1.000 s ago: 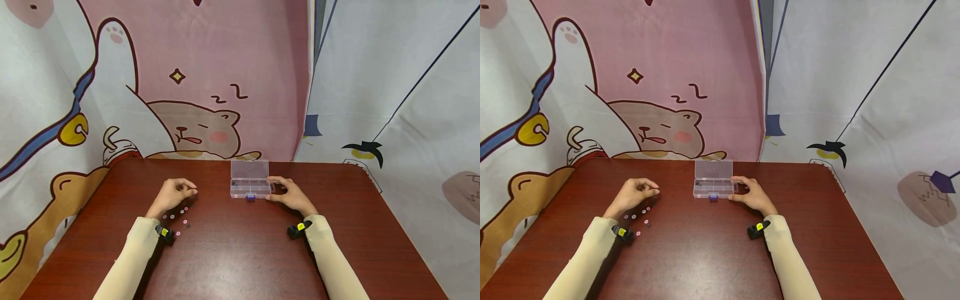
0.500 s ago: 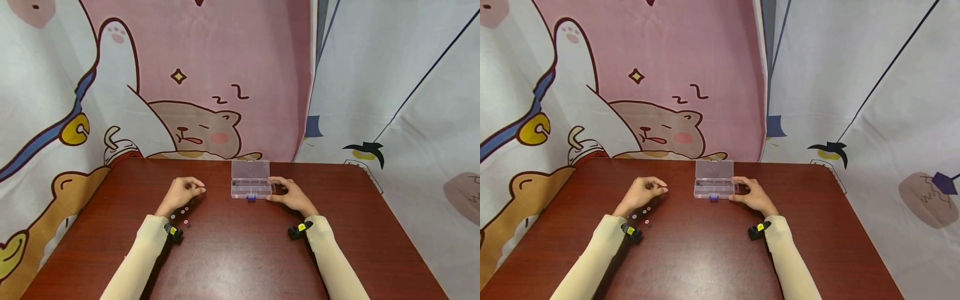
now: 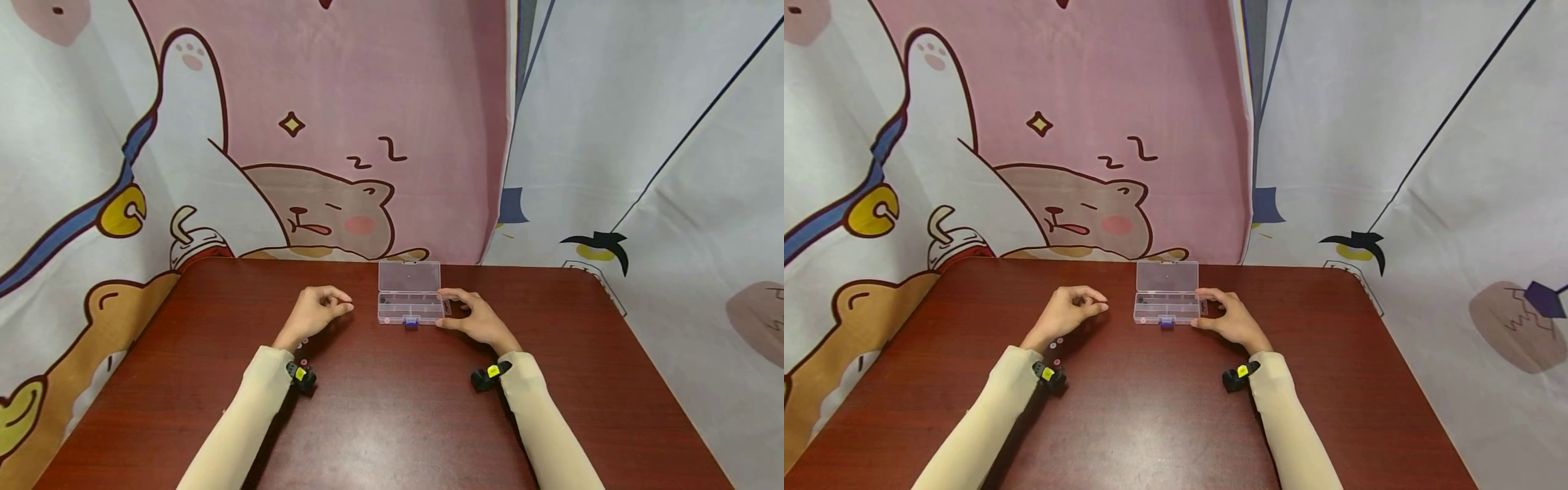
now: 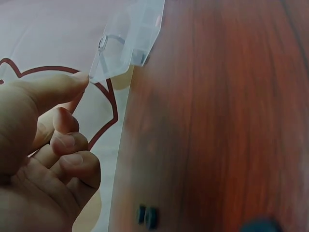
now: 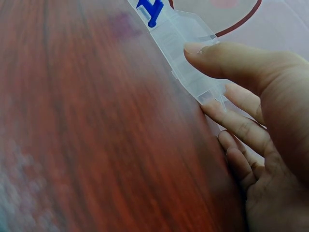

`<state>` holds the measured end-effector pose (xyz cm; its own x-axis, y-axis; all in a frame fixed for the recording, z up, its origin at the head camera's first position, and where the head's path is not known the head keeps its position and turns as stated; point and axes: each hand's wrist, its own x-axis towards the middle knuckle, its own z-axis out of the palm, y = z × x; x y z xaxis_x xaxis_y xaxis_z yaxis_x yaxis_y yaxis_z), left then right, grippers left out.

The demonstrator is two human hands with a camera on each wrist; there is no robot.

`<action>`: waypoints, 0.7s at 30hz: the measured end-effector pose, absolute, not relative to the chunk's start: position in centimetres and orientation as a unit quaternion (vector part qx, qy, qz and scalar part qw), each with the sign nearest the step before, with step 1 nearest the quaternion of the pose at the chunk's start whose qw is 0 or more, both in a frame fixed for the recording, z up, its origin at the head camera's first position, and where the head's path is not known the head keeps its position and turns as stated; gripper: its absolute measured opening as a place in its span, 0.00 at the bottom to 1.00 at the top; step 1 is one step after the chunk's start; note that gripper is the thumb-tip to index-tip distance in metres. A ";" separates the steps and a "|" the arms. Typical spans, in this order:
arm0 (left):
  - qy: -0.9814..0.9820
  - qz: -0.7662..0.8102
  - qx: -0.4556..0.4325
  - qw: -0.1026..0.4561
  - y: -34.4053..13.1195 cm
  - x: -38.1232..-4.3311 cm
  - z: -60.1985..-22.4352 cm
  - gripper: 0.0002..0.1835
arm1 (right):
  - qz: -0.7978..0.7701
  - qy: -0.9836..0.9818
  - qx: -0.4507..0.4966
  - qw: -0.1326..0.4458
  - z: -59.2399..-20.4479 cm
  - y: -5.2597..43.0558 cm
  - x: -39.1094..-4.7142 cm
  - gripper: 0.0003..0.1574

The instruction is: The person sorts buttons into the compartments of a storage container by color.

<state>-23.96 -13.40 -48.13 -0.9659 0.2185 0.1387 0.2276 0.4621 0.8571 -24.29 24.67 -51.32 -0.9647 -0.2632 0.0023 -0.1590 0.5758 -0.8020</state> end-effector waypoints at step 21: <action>-0.837 -0.529 -0.138 -0.002 -9.8 -24.7 -48.4 0.07 | -0.440 0.888 -0.123 0.056 -51.7 24.8 -24.5 0.42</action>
<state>-24.74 -9.79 -48.38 -0.9618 0.2330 0.1436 0.2297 0.4018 0.8865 -24.51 24.83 -51.70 -0.9635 -0.2675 0.0093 -0.1693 0.5820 -0.7954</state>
